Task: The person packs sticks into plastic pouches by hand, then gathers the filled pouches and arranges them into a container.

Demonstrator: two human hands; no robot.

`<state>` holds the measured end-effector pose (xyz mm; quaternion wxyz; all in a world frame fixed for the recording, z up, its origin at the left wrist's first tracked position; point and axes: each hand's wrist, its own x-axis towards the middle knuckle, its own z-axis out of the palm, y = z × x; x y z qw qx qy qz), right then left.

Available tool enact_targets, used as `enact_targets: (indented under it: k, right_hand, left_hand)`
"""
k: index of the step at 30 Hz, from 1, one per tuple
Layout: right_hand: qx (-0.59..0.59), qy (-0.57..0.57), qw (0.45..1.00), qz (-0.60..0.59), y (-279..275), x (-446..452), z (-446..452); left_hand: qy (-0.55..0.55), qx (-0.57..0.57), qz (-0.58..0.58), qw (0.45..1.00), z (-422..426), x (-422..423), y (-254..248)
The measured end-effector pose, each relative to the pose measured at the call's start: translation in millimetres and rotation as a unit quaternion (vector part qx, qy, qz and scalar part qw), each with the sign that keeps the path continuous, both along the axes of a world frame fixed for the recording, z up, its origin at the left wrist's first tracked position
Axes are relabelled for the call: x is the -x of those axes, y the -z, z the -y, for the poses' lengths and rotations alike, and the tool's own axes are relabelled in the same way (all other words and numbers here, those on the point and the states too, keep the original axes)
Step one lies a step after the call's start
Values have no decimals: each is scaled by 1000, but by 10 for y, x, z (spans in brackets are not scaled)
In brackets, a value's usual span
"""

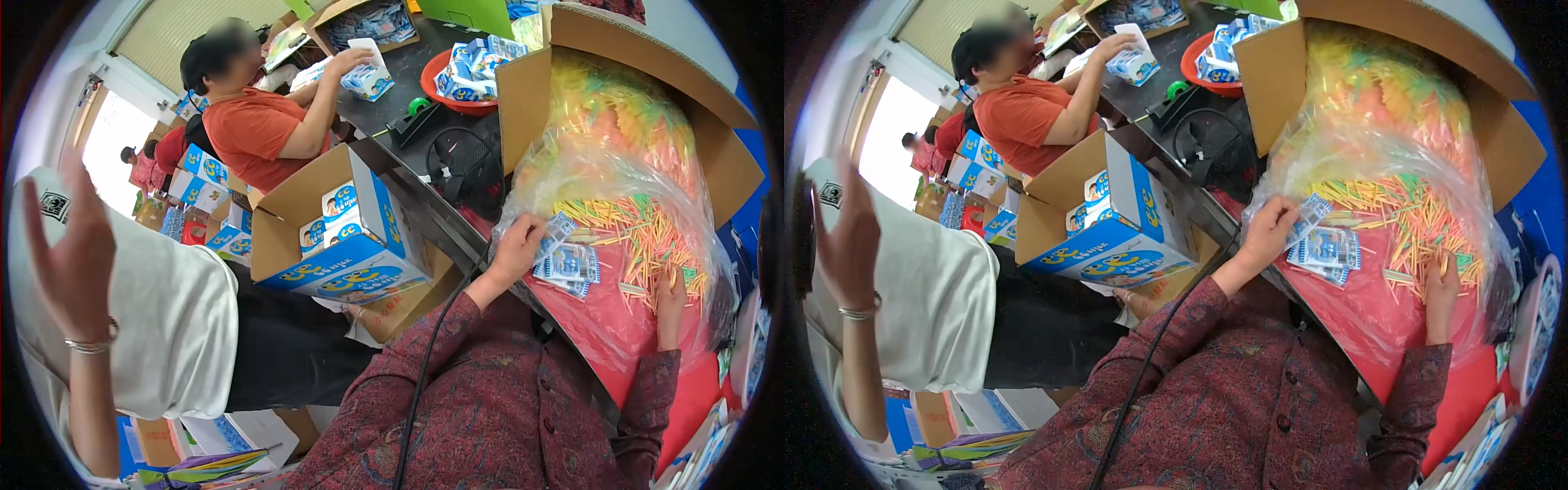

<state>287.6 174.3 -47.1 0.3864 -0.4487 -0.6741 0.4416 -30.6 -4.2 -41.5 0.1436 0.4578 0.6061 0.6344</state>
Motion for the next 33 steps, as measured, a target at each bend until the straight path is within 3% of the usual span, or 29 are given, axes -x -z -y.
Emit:
enact_targets:
  k: [2,5,9,17,26,33]
  right_hand:
    - [25,-6,1000,4,-38,45,26]
    - [-121,2,992,39,23,96,20]
    - [-25,-1,999,31,-19,86,42]
    - [25,-17,1000,0,-35,81,54]
    - [-31,-1,997,-71,-155,47,40]
    - [52,106,986,-119,-206,-77,-11]
  left_hand:
    - [-4,2,6,1000,5,-9,-3]
    - [-8,-1,-7,1000,11,-17,-29]
    - [-9,5,-17,1000,21,-14,-38]
    - [-6,-3,-17,1000,14,-25,-54]
    - [5,1,-10,1000,9,-12,-13]
    - [10,-20,-17,1000,11,-30,-57]
